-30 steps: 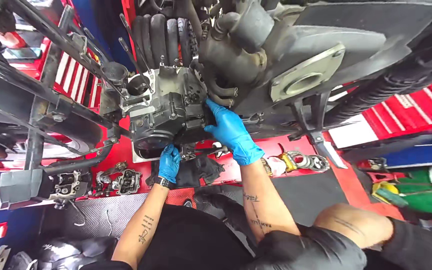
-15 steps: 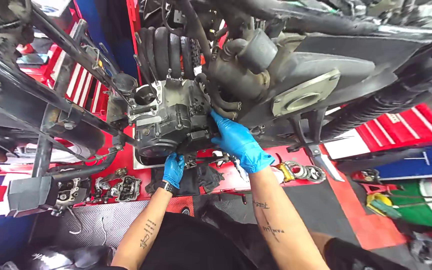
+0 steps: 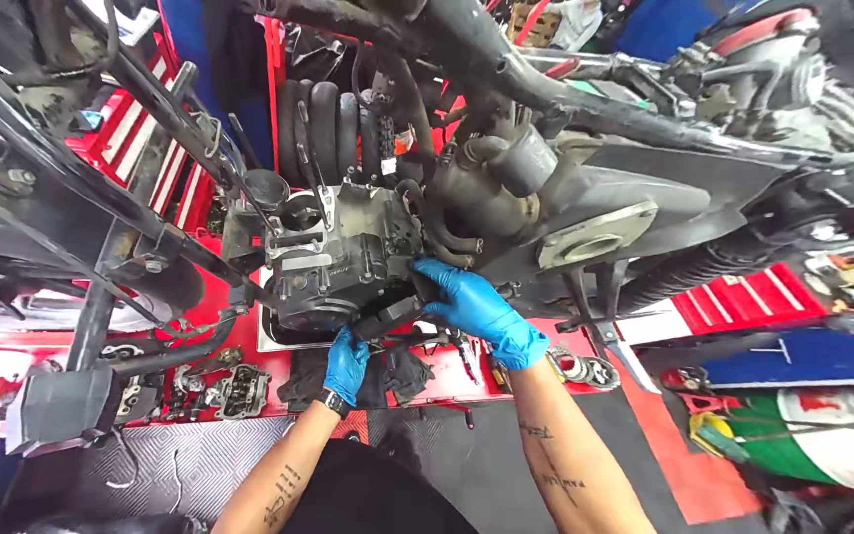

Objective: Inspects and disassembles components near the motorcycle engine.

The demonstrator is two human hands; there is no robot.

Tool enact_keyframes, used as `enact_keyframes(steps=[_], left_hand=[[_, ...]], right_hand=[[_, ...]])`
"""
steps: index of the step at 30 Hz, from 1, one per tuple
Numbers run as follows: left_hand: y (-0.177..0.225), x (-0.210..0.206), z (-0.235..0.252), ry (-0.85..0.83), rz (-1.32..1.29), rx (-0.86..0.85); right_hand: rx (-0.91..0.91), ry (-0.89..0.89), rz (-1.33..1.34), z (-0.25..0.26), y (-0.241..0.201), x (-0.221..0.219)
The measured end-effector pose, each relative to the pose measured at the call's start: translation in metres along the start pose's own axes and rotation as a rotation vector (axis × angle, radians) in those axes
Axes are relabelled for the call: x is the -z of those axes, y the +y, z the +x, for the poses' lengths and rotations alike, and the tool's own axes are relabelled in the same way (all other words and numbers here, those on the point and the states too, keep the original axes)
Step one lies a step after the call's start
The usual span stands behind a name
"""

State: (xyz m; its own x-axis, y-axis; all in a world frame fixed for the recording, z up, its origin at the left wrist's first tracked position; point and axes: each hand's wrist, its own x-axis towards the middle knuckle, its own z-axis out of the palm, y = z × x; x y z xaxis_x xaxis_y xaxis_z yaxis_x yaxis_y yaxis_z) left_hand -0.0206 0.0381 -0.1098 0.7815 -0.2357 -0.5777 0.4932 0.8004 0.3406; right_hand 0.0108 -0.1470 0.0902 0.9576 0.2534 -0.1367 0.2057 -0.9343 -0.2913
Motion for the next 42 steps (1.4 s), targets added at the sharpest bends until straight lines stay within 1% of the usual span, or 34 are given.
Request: enact_keyframes(steps=[4, 9, 12, 14, 16, 18, 21, 23, 25, 28, 31, 34, 38, 42], left_hand=[[0.000, 0.000, -0.003, 0.015, -0.033, 0.026], [-0.002, 0.003, -0.004, 0.022, -0.038, 0.034], [0.001, 0.004, -0.003, 0.025, -0.002, 0.048], [0.006, 0.005, -0.001, 0.048, 0.060, 0.085], [0.013, 0.008, -0.001, 0.042, 0.135, 0.132], [0.020, 0.010, 0.001, -0.009, 0.219, 0.195], [0.028, 0.014, 0.004, -0.123, 0.307, 0.299], [0.029, 0.015, 0.006, -0.179, 0.334, 0.345], [0.032, 0.011, 0.006, -0.176, 0.356, 0.374], [0.033, 0.003, 0.003, -0.109, 0.394, 0.383], [0.032, 0.004, -0.001, -0.120, 0.453, 0.373], [0.032, 0.003, -0.006, -0.113, 0.468, 0.348], [0.033, 0.006, -0.008, -0.155, 0.478, 0.330], [0.033, 0.011, -0.004, -0.180, 0.466, 0.349]], right_hand=[[0.016, 0.040, -0.078, -0.001, -0.006, -0.002], [-0.015, 0.040, -0.201, -0.006, -0.019, -0.005], [-0.026, 0.042, -0.149, -0.011, -0.015, -0.008], [-0.009, 0.011, -0.043, -0.011, -0.010, -0.004], [0.001, 0.031, 0.036, -0.011, -0.006, -0.005], [-0.063, 0.065, 0.020, -0.010, -0.012, -0.009], [-0.208, 0.179, -0.039, -0.006, -0.024, -0.016], [-0.290, 0.167, -0.059, -0.002, -0.033, -0.015], [-0.351, 0.142, -0.079, 0.001, -0.041, -0.014], [-0.398, 0.178, -0.123, 0.005, -0.046, -0.018], [-0.447, 0.204, -0.163, 0.008, -0.052, -0.020], [-0.493, 0.158, -0.205, 0.011, -0.062, -0.018], [-0.583, 0.117, -0.274, 0.017, -0.081, -0.018], [-0.621, 0.058, -0.254, 0.024, -0.081, -0.012]])
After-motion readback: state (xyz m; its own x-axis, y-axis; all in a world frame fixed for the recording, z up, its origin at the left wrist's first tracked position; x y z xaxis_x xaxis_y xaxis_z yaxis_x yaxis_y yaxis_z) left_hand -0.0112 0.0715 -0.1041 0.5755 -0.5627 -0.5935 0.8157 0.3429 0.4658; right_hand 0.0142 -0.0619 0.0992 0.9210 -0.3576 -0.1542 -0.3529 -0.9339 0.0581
